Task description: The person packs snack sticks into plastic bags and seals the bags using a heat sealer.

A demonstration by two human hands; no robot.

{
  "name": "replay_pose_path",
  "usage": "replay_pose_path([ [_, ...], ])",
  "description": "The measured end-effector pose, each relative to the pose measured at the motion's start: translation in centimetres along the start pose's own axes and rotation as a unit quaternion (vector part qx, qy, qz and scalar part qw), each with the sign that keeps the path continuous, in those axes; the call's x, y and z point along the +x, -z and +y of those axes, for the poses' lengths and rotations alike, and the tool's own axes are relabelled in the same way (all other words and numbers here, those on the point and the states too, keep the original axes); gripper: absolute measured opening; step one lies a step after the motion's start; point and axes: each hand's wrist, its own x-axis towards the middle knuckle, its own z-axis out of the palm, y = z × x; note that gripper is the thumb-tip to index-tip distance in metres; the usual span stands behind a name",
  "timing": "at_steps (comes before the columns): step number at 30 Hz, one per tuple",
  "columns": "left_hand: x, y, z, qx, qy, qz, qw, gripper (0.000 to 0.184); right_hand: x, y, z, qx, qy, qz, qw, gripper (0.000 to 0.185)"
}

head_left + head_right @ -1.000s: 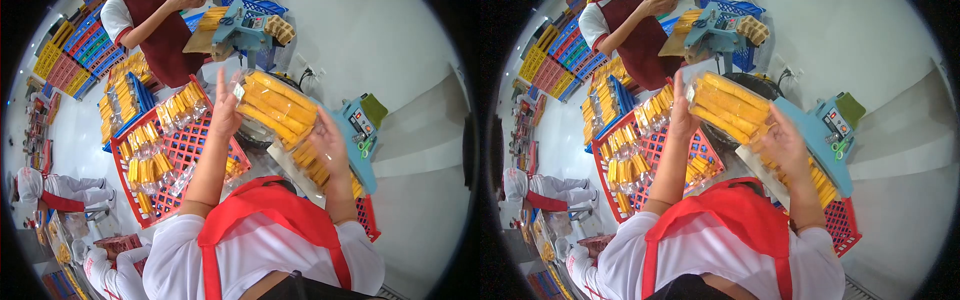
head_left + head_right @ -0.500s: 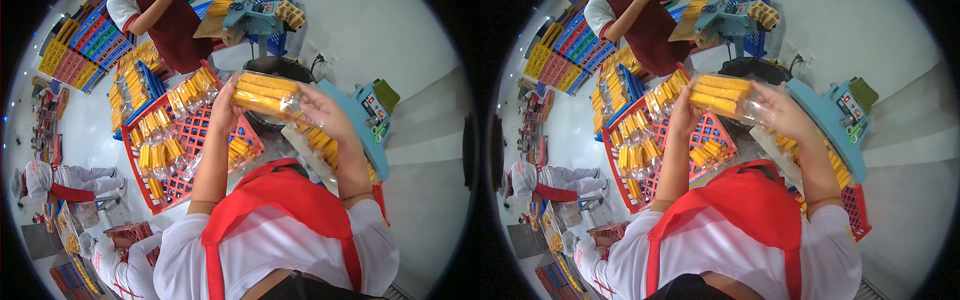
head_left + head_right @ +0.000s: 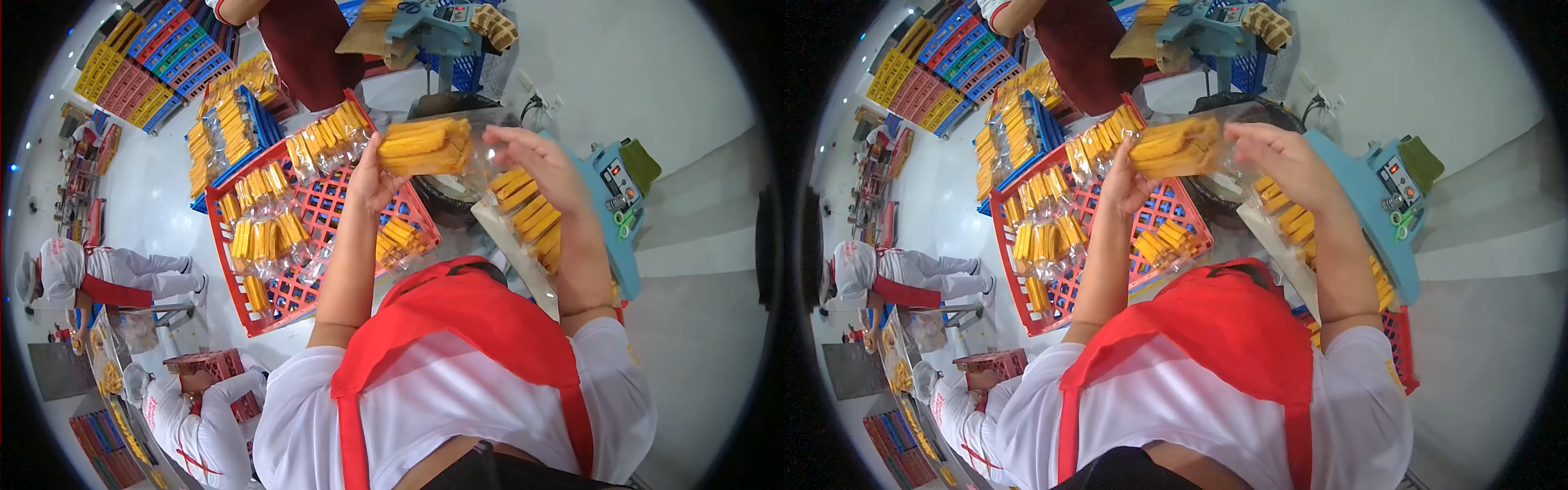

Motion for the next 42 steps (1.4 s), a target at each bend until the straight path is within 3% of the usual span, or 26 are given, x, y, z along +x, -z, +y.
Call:
replay_pose_path([
  [2, 0.3, 1.1, -0.3, 0.012, 0.037, -0.023, 0.999, 0.048, 0.0, -0.7, -0.6, -0.277, 0.186, -0.042, 0.942, 0.029],
  [6, 0.3, -0.7, -1.2, 0.067, 0.153, 0.014, 0.986, 0.051, 2.8, 0.1, -1.5, -0.351, 0.155, -0.042, 0.922, 0.024],
  [7, 0.7, -0.9, -2.2, 0.246, -0.084, 0.008, 0.966, 0.056, 3.3, 0.4, -2.3, -0.344, 0.146, -0.058, 0.926, 0.023],
  [8, 1.0, -1.0, -2.7, 0.398, -0.318, -0.005, 0.860, 0.065, 3.9, 0.8, -2.9, -0.336, 0.139, -0.073, 0.929, 0.023],
  [9, -0.4, -2.7, -1.4, 0.488, -0.280, -0.090, 0.822, 0.081, 4.9, 1.4, -3.0, -0.334, 0.137, -0.059, 0.931, 0.023],
  [10, -0.8, -4.3, -0.9, 0.492, -0.275, -0.099, 0.820, 0.081, 5.8, 1.9, -2.9, -0.277, 0.080, -0.103, 0.952, 0.022],
  [12, -1.1, -6.8, -1.3, 0.605, -0.276, -0.155, 0.730, 0.078, 5.9, 1.9, -3.2, -0.215, 0.025, -0.146, 0.965, 0.022],
  [14, 0.5, -6.1, -2.5, 0.532, -0.299, -0.177, 0.772, 0.074, 5.0, 1.2, -5.0, -0.180, 0.245, 0.148, 0.941, 0.022],
  [15, -0.1, -6.5, -2.6, 0.380, -0.227, -0.176, 0.879, 0.072, 4.4, 1.6, -5.6, -0.168, 0.278, 0.205, 0.923, 0.027],
  [16, -0.3, -6.8, -2.9, 0.212, -0.146, -0.168, 0.952, 0.069, 3.7, 1.4, -5.2, -0.168, 0.277, 0.203, 0.924, 0.027],
  [17, 0.4, -6.5, -3.8, 0.107, -0.105, -0.144, 0.978, 0.050, 3.0, 1.1, -4.6, -0.212, 0.266, 0.205, 0.918, 0.029],
  [18, 0.8, -6.5, -3.7, 0.106, -0.104, -0.144, 0.978, 0.050, 2.7, 1.1, -3.7, -0.256, 0.254, 0.208, 0.909, 0.033],
  [19, 1.4, -6.6, -3.5, -0.022, 0.037, -0.158, 0.987, 0.045, 3.5, 1.1, -0.5, -0.348, 0.243, 0.166, 0.890, 0.038],
  [20, 2.1, -6.7, -3.4, -0.151, 0.177, -0.166, 0.958, 0.040, 4.0, 0.7, 2.1, -0.328, 0.179, 0.140, 0.917, 0.039],
  [21, 2.7, -6.8, -3.6, -0.155, 0.179, -0.163, 0.958, 0.040, 4.2, 0.1, 4.2, -0.304, 0.113, 0.113, 0.939, 0.040],
  [22, 3.4, -7.0, -4.0, -0.168, 0.208, -0.149, 0.952, 0.038, 5.2, 0.5, 6.2, -0.110, 0.034, 0.142, 0.983, 0.041],
  [23, 4.0, -7.2, -4.5, -0.181, 0.235, -0.134, 0.945, 0.037, 6.5, 1.3, 7.4, 0.089, -0.048, 0.165, 0.981, 0.042],
  [24, 4.5, -7.3, -4.9, -0.191, 0.264, -0.120, 0.938, 0.038, 7.1, 2.1, 7.7, 0.092, -0.052, 0.165, 0.981, 0.042],
  [26, 5.4, -7.2, -5.8, -0.199, 0.280, -0.140, 0.929, 0.041, 7.7, 3.9, 8.0, 0.207, -0.250, 0.007, 0.946, 0.039],
  [28, 5.6, -8.2, -6.0, -0.206, 0.285, -0.076, 0.933, 0.031, 7.6, 4.2, 8.0, 0.194, -0.236, 0.031, 0.952, 0.040],
  [35, 6.8, -7.2, -5.7, -0.201, 0.285, -0.090, 0.933, 0.032, 8.5, 3.8, 7.5, 0.190, -0.225, 0.015, 0.955, 0.053],
  [37, 7.2, -5.4, -4.7, -0.251, 0.284, -0.231, 0.896, 0.041, 9.5, 2.8, 8.2, 0.067, -0.113, 0.069, 0.989, 0.059],
  [38, 6.8, -5.1, -3.6, -0.130, 0.260, -0.073, 0.954, 0.041, 10.3, 2.2, 9.5, -0.027, -0.034, 0.096, 0.994, 0.062],
  [39, 7.3, -2.2, -2.4, -0.175, 0.287, -0.200, 0.920, 0.040, 10.8, 1.2, 8.9, -0.075, 0.028, 0.124, 0.989, 0.062],
  [40, 6.0, -1.6, -0.3, -0.091, 0.264, -0.150, 0.948, 0.041, 11.0, 0.3, 7.2, -0.118, 0.090, 0.149, 0.978, 0.063],
  [42, 4.0, 0.5, 3.2, 0.088, 0.165, -0.182, 0.965, 0.055, 11.1, -1.2, 3.8, -0.073, 0.084, 0.117, 0.987, 0.058],
])
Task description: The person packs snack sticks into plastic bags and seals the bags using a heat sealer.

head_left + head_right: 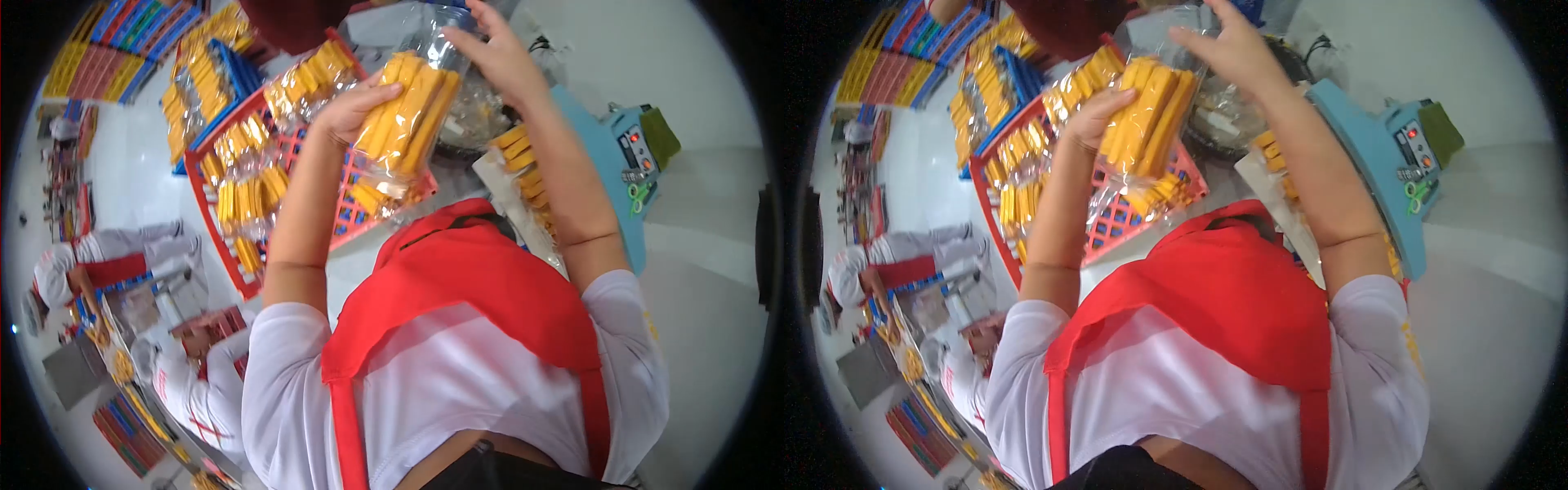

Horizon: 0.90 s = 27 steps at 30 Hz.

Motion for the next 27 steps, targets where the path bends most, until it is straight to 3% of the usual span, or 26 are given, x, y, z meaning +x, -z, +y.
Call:
replay_pose_path([
  [1, -1.7, 0.4, 0.7, 0.050, 0.003, -0.020, 0.999, 0.061, 0.9, -0.6, 0.9, 0.035, -0.031, -0.009, 0.999, 0.042],
  [2, -3.1, 1.0, 1.1, 0.101, 0.005, -0.043, 0.994, 0.068, 0.8, -1.0, 1.4, 0.041, -0.037, -0.025, 0.998, 0.042],
  [3, -4.1, 2.3, 1.0, 0.095, 0.000, -0.029, 0.995, 0.068, 1.0, -1.4, 1.7, 0.020, -0.100, -0.193, 0.976, 0.033],
  [4, -4.9, 3.8, 0.5, 0.172, -0.007, -0.068, 0.983, 0.073, 1.2, -2.1, 1.8, -0.005, -0.159, -0.355, 0.921, 0.025],
  [5, -5.8, 5.2, -0.2, 0.248, -0.012, -0.106, 0.963, 0.078, 0.3, -3.8, 2.2, 0.060, -0.120, -0.405, 0.905, 0.018],
  [6, -7.0, 6.0, -0.9, 0.241, -0.017, -0.094, 0.966, 0.078, -0.3, -5.0, 2.0, 0.037, -0.181, -0.439, 0.879, 0.017],
  [8, -9.4, 7.4, -2.5, 0.243, 0.074, -0.073, 0.965, 0.082, -1.0, -7.7, 4.1, 0.026, -0.238, -0.514, 0.824, 0.019],
  [9, -10.2, 9.3, -4.5, 0.237, 0.073, -0.037, 0.968, 0.082, -1.7, -9.1, 5.7, 0.024, -0.237, -0.525, 0.817, 0.019],
  [10, -11.2, 10.8, -6.1, 0.233, 0.067, -0.027, 0.970, 0.082, -2.5, -10.6, 7.5, 0.051, -0.271, -0.483, 0.831, 0.019],
  [12, -13.5, 13.1, -9.4, 0.306, 0.053, 0.306, 0.900, 0.076, -3.2, -12.9, 9.8, 0.040, -0.286, -0.432, 0.855, 0.020],
  [14, -15.7, 15.8, -13.4, 0.222, 0.019, 0.425, 0.878, 0.068, -4.4, -14.8, 13.1, 0.105, -0.356, -0.319, 0.872, 0.022],
  [15, -17.0, 17.3, -15.7, 0.218, 0.058, 0.485, 0.845, 0.058, -5.0, -15.5, 15.0, 0.108, -0.356, -0.271, 0.888, 0.021],
  [17, -18.6, 16.1, -18.1, 0.231, 0.036, 0.520, 0.821, 0.040, -6.5, -16.1, 18.7, 0.156, -0.380, -0.184, 0.893, 0.018],
  [20, -21.0, 19.7, -23.6, 0.212, 0.062, 0.567, 0.794, 0.030, -9.3, -16.4, 23.0, 0.253, -0.452, -0.051, 0.854, 0.013],
  [22, -21.8, 20.4, -23.9, 0.031, 0.029, 0.641, 0.767, 0.026, -11.1, -16.2, 26.2, 0.270, -0.505, -0.020, 0.819, 0.015],
  [24, -23.1, 22.4, -24.0, 0.016, 0.031, 0.668, 0.743, 0.025, -12.0, -16.3, 27.2, 0.256, -0.539, -0.003, 0.802, 0.017],
  [27, -25.9, 29.3, -26.4, -0.204, -0.133, 0.723, 0.647, 0.032, -12.6, -16.7, 27.7, 0.210, -0.572, 0.056, 0.791, 0.019],
])
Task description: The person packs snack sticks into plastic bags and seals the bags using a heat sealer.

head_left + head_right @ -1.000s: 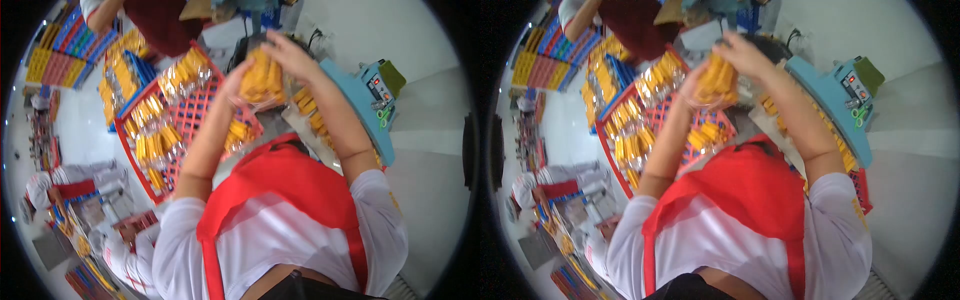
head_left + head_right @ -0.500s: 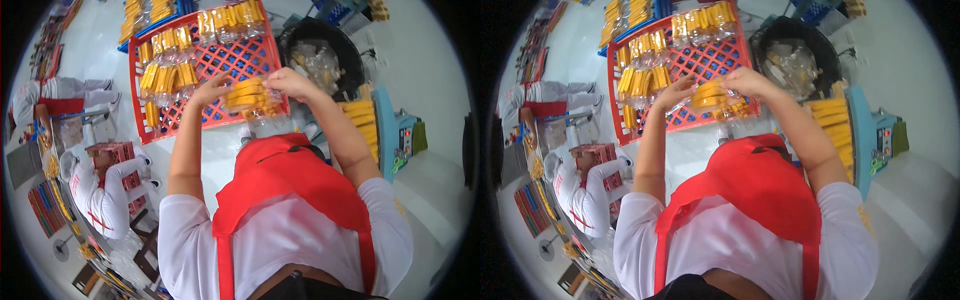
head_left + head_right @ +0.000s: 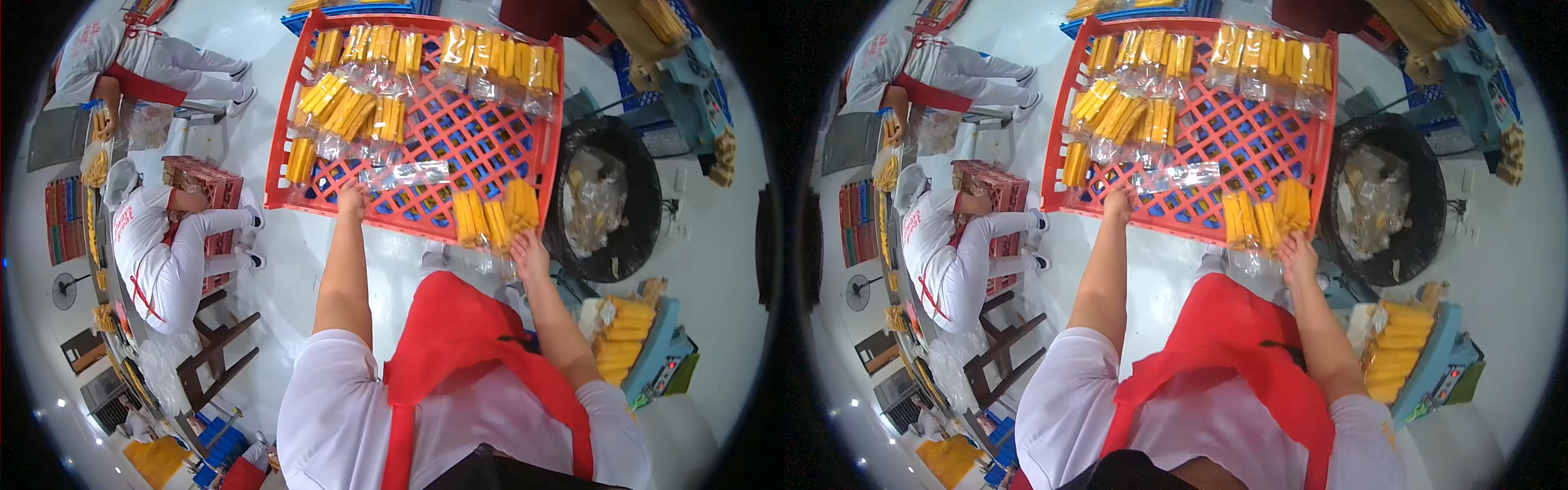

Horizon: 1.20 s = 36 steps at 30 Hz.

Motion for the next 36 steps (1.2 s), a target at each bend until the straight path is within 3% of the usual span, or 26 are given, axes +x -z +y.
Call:
replay_pose_path([
  [3, 6.0, 1.7, 1.1, -0.120, -0.027, 0.069, 0.990, 0.045, 0.8, 1.0, 0.3, -0.007, -0.002, 0.005, 1.000, 0.019],
  [5, 9.0, 1.9, 2.1, -0.110, -0.084, 0.064, 0.988, 0.044, 1.2, 1.3, 0.5, -0.011, -0.008, 0.024, 1.000, 0.020],
  [7, 9.3, 0.2, 3.6, -0.149, -0.122, 0.138, 0.972, 0.037, 1.4, 1.2, 0.4, -0.017, -0.013, 0.045, 0.999, 0.021],
  [8, 8.8, -0.3, 4.7, -0.172, -0.099, 0.078, 0.977, 0.031, 1.3, 1.1, 0.3, -0.026, -0.024, 0.051, 0.998, 0.024],
  [9, 9.3, -0.7, 4.9, -0.215, -0.085, 0.088, 0.969, 0.025, 1.0, 1.1, 0.1, -0.036, -0.035, 0.057, 0.997, 0.026],
  [12, 13.7, 1.0, 4.4, -0.201, -0.124, 0.021, 0.971, 0.020, -0.5, 1.0, -0.7, -0.002, -0.088, 0.041, 0.995, 0.031],
  [14, 10.2, -2.0, 8.5, 0.083, -0.271, 0.088, 0.955, 0.013, -3.0, 0.8, -1.5, -0.017, -0.082, 0.013, 0.996, 0.032],
  [15, 8.1, -3.1, 10.6, 0.078, -0.276, 0.088, 0.954, 0.013, -4.1, 0.8, -1.7, -0.031, -0.079, -0.011, 0.996, 0.034],
  [17, 3.3, -5.3, 15.3, 0.366, -0.421, 0.009, 0.830, 0.014, -5.6, 0.1, -2.4, -0.053, -0.061, -0.047, 0.996, 0.034],
  [18, -0.7, -6.7, 17.8, 0.455, -0.423, -0.029, 0.783, 0.017, -6.3, -0.4, -2.9, -0.075, -0.047, -0.080, 0.993, 0.034],
  [22, -17.0, -10.4, 25.0, 0.602, -0.386, -0.231, 0.660, 0.012, -6.7, -4.3, -5.9, -0.087, -0.029, -0.223, 0.970, 0.035],
  [24, -23.9, -11.4, 26.5, 0.535, -0.438, -0.350, 0.632, 0.009, -8.7, -7.3, -7.9, -0.083, -0.025, -0.294, 0.952, 0.036],
  [26, -29.3, -12.0, 27.4, 0.476, -0.425, -0.416, 0.648, 0.007, -9.5, -8.3, -9.3, -0.080, -0.084, -0.421, 0.900, 0.046],
  [27, -32.1, -12.6, 27.9, 0.448, -0.373, -0.439, 0.684, 0.006, -9.9, -8.5, -9.4, -0.076, -0.064, -0.435, 0.895, 0.046],
  [28, -33.4, -13.3, 27.9, 0.429, -0.410, -0.461, 0.660, 0.006, -11.0, -9.1, -9.3, -0.004, -0.115, -0.480, 0.869, 0.050],
  [30, -35.3, -14.7, 28.1, 0.413, -0.455, -0.485, 0.622, 0.007, -13.6, -9.1, -10.7, 0.066, -0.134, -0.574, 0.805, 0.065],
  [31, -36.2, -15.3, 28.2, 0.416, -0.468, -0.488, 0.608, 0.007, -15.4, -8.7, -12.0, 0.070, -0.122, -0.581, 0.802, 0.065],
  [33, -36.8, -16.5, 27.1, 0.421, -0.478, -0.498, 0.588, 0.008, -18.4, -7.7, -14.1, 0.082, -0.079, -0.724, 0.680, 0.076],
  [34, -36.3, -17.4, 26.1, 0.311, -0.507, -0.485, 0.641, 0.016, -20.8, -7.1, -15.0, 0.057, 0.006, -0.685, 0.726, 0.080],
  [35, -36.1, -18.0, 25.1, 0.195, -0.525, -0.464, 0.686, 0.026, -22.0, -6.8, -16.2, 0.061, 0.010, -0.681, 0.730, 0.080],
  [36, -36.2, -18.4, 24.6, 0.144, -0.476, -0.454, 0.739, 0.048, -22.9, -6.7, -17.4, 0.059, 0.051, -0.669, 0.739, 0.077],
])
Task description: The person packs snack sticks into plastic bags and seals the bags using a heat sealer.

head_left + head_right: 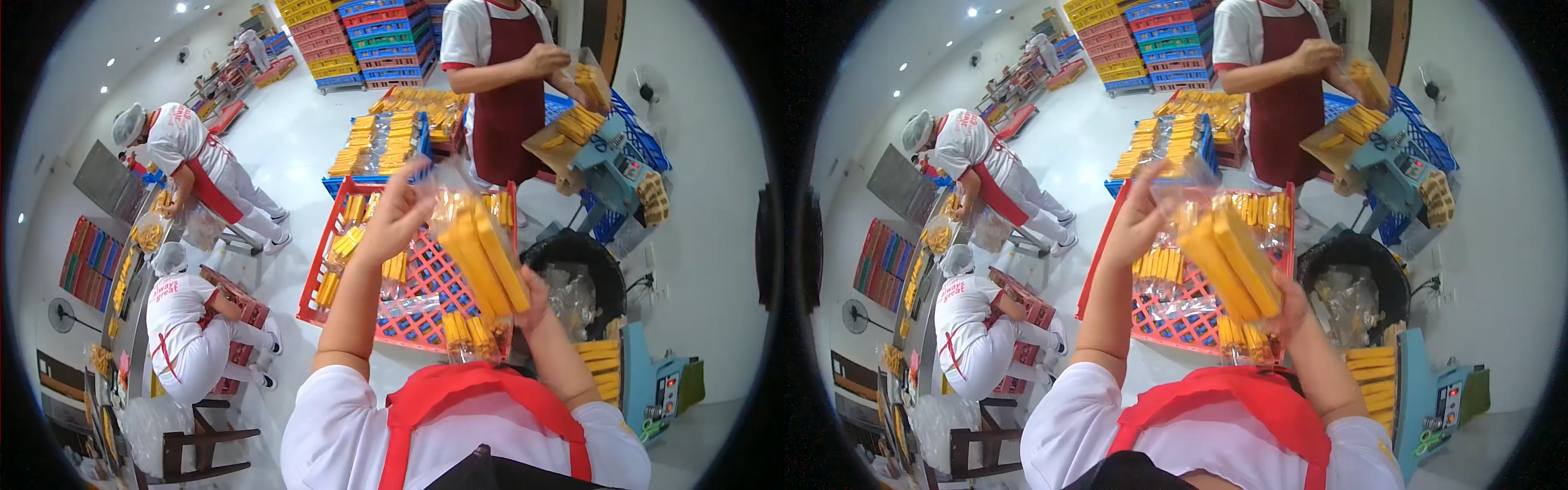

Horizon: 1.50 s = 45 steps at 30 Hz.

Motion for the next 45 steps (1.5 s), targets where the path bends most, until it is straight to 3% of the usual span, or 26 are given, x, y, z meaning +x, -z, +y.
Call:
replay_pose_path([
  [1, -0.1, -2.2, 1.1, -0.007, -0.063, 0.110, 0.992, 0.060, 0.0, -0.8, -1.0, -0.030, 0.027, 0.013, 0.999, 0.074],
  [2, -0.8, -3.1, 0.8, -0.088, -0.033, 0.101, 0.990, 0.063, 0.1, -1.7, -1.8, -0.029, 0.030, 0.018, 0.999, 0.074],
  [3, -1.6, -3.8, 0.2, -0.167, -0.003, 0.092, 0.982, 0.066, 0.5, -2.6, -2.4, -0.132, 0.116, 0.056, 0.983, 0.070],
  [4, -1.8, -4.8, -0.9, -0.134, 0.035, 0.028, 0.990, 0.069, 0.7, -3.4, -2.4, -0.233, 0.200, 0.093, 0.947, 0.066],
  [5, -2.7, -7.1, -1.9, -0.189, 0.037, -0.002, 0.981, 0.071, 0.5, -4.3, -2.0, -0.233, 0.201, 0.096, 0.947, 0.066],
  [6, -3.1, -8.6, -3.8, -0.095, -0.039, 0.061, 0.993, 0.071, 0.4, -5.2, -1.4, -0.365, 0.219, 0.118, 0.898, 0.063],
  [7, -3.4, -8.3, -4.4, -0.098, -0.037, 0.060, 0.993, 0.071, 0.3, -5.6, -1.0, -0.489, 0.230, 0.137, 0.830, 0.060],
  [9, -4.0, -7.1, -5.2, -0.455, 0.108, -0.048, 0.883, 0.067, -0.4, -4.8, -0.7, -0.531, 0.231, 0.121, 0.806, 0.059],
  [11, -5.2, -6.1, -6.7, -0.517, 0.149, -0.071, 0.840, 0.061, -0.3, -5.0, -2.0, -0.697, 0.252, 0.102, 0.663, 0.059],
  [12, -5.7, -5.9, -7.2, -0.582, 0.167, -0.135, 0.784, 0.061, 0.2, -5.5, -2.8, -0.694, 0.255, 0.164, 0.653, 0.061],
  [13, -6.4, -5.9, -7.4, -0.642, 0.183, -0.196, 0.719, 0.060, 1.1, -6.0, -3.9, -0.658, 0.286, 0.188, 0.671, 0.062],
  [14, -6.6, -6.5, -6.5, -0.685, 0.153, -0.255, 0.664, 0.064, 1.7, -7.2, -4.8, -0.579, 0.295, 0.183, 0.738, 0.063],
  [15, -6.9, -6.8, -6.3, -0.689, 0.159, -0.252, 0.660, 0.064, 2.6, -5.5, -5.8, -0.576, 0.290, 0.197, 0.739, 0.059],
  [17, -7.5, -7.5, -6.3, -0.751, 0.163, -0.279, 0.576, 0.068, 3.3, -3.8, -7.7, -0.481, 0.183, 0.163, 0.842, 0.031],
  [18, -7.6, -7.3, -6.4, -0.785, 0.190, -0.270, 0.524, 0.070, 3.2, -2.8, -8.5, -0.484, 0.176, 0.160, 0.842, 0.020],
  [19, -7.5, -6.9, -6.0, -0.778, 0.212, -0.274, 0.524, 0.067, 3.0, -2.4, -8.7, -0.488, 0.170, 0.156, 0.842, 0.011],
  [21, -7.8, -7.2, -4.3, -0.700, 0.166, -0.041, 0.693, 0.066, 2.2, -2.7, -8.8, -0.482, 0.186, 0.191, 0.835, 0.013],
  [22, -7.9, -6.7, -4.4, -0.703, 0.167, -0.038, 0.690, 0.066, 2.1, -2.9, -8.8, -0.476, 0.208, 0.217, 0.827, 0.018],
  [24, -7.8, -5.1, -4.2, -0.597, 0.147, 0.015, 0.788, 0.072, 1.7, -2.9, -8.1, -0.509, 0.209, 0.254, 0.795, 0.020],
  [29, -8.0, -2.8, -6.4, -0.535, 0.061, 0.050, 0.841, 0.065, 0.6, -4.4, -6.8, -0.590, 0.220, 0.295, 0.719, 0.023],
  [31, -8.0, -2.8, -6.3, -0.282, 0.043, 0.106, 0.952, 0.063, 0.0, -5.0, -7.0, -0.606, 0.211, 0.223, 0.734, 0.018],
  [32, -8.0, -2.7, -6.0, -0.300, 0.072, 0.141, 0.941, 0.062, -0.7, -6.0, -7.0, -0.607, 0.208, 0.222, 0.735, 0.018],
  [34, -8.2, -1.2, -6.6, -0.347, 0.048, 0.119, 0.929, 0.061, -2.0, -8.7, -6.9, -0.309, 0.097, 0.103, 0.940, 0.018],
  [37, -8.0, -0.7, -6.3, -0.391, 0.017, 0.105, 0.914, 0.058, -2.1, -8.8, -6.1, -0.460, 0.056, 0.131, 0.877, 0.022],
  [41, -7.9, -0.8, -6.4, -0.248, 0.026, 0.124, 0.960, 0.056, -1.4, -6.6, -4.1, -0.565, 0.113, 0.116, 0.809, 0.021],
  [45, -8.0, -1.0, -6.3, -0.150, 0.028, 0.126, 0.980, 0.059, -1.5, -5.8, -3.6, -0.458, 0.075, 0.129, 0.876, 0.038],
])
